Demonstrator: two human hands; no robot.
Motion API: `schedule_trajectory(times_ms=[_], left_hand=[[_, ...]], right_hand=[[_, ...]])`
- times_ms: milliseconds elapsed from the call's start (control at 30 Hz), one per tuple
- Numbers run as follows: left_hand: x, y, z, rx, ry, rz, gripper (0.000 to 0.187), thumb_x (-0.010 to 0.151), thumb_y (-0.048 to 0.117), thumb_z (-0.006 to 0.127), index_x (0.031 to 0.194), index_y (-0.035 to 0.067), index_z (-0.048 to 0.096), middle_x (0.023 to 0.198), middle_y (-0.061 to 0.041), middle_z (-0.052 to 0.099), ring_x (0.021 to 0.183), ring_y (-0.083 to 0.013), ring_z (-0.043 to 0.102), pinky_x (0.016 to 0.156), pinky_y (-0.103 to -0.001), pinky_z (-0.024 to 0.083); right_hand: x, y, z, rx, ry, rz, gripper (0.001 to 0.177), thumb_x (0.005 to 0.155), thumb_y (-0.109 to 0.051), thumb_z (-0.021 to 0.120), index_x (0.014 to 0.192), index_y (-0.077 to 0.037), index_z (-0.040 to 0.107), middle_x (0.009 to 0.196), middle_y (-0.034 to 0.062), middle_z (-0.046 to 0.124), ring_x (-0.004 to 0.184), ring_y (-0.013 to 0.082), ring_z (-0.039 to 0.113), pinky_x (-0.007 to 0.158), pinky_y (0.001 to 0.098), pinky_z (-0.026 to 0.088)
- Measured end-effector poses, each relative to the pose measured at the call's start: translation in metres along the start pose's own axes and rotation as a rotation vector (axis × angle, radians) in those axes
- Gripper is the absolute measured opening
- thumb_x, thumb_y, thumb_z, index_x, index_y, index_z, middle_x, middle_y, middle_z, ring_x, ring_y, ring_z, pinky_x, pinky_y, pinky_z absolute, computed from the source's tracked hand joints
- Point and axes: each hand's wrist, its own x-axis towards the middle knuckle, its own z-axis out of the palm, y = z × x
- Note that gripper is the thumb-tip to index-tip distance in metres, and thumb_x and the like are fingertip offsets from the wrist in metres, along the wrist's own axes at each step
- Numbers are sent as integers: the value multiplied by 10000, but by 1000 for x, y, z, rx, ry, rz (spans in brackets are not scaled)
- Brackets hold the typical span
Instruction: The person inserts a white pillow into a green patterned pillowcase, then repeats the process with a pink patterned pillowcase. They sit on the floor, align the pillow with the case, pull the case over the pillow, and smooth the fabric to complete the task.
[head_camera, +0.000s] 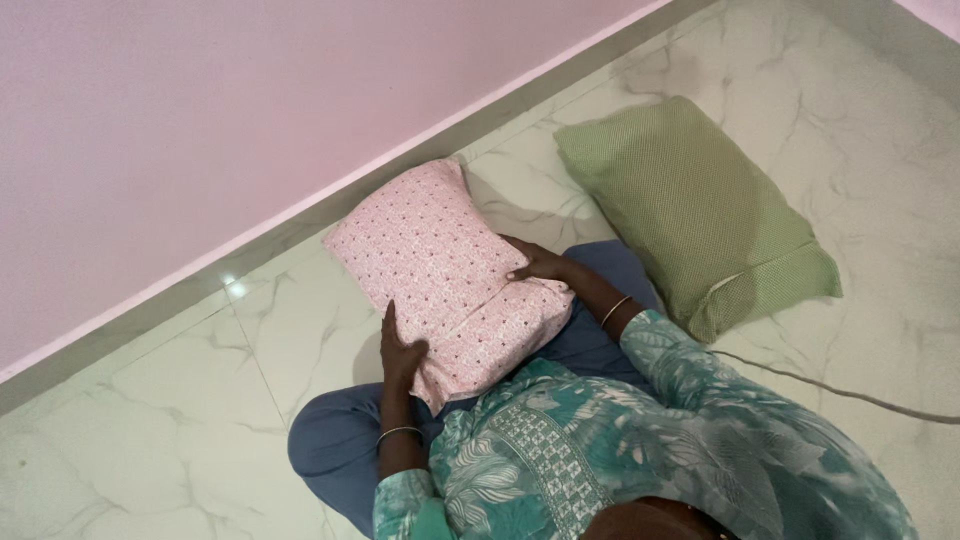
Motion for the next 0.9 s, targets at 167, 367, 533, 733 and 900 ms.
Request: schedule_trajectory(times_ms=[167,367,533,733,900], left_hand=[[7,1,1,50,-3,43,1013,636,-3,695,1588,101,365,1554,-168,483,1424,-299,463,1136,-359,405],[10,-1,1,-18,-33,116,1021,629,4,702,1588,86,362,1541,-175,487,1412,-311,466,1154,-374,391],[11,-3,1,6,-8,23,1037,617,-6,697,1591,77,351,1540,-189,448,1416,-321,433,1147,-382,386],[10,-2,1,-44,-35,-25,1074,615,-16,703,1608,100,313,1553,-188,460,1401,-306,463,1121,-364,412],[10,3,-1,-74,-57,-58,1066,627,-61,670,1613,109,303,1539,-170,475,1219,-276,536,916,-348,507]], right_hand=[[3,-5,-6,-61,3,-54,1090,803,-437,820,1651,-105,221,1687,152,316,1548,315,292,1250,441,222],[-4,-25,-6,-67,-24,44,1144,804,-531,789,1663,-144,141,1715,134,233,1560,315,240,1242,464,216],[-7,-45,-8,41,-139,54,1253,797,-559,804,1679,-170,4,1754,140,66,1604,319,84,1262,478,138],[-3,-56,-6,-40,-105,27,1332,724,-504,884,1672,-132,25,1743,152,147,1602,315,140,1273,454,143],[6,-40,4,2,-57,111,1339,680,-434,918,1660,-119,61,1696,138,233,1549,302,227,1234,432,233]])
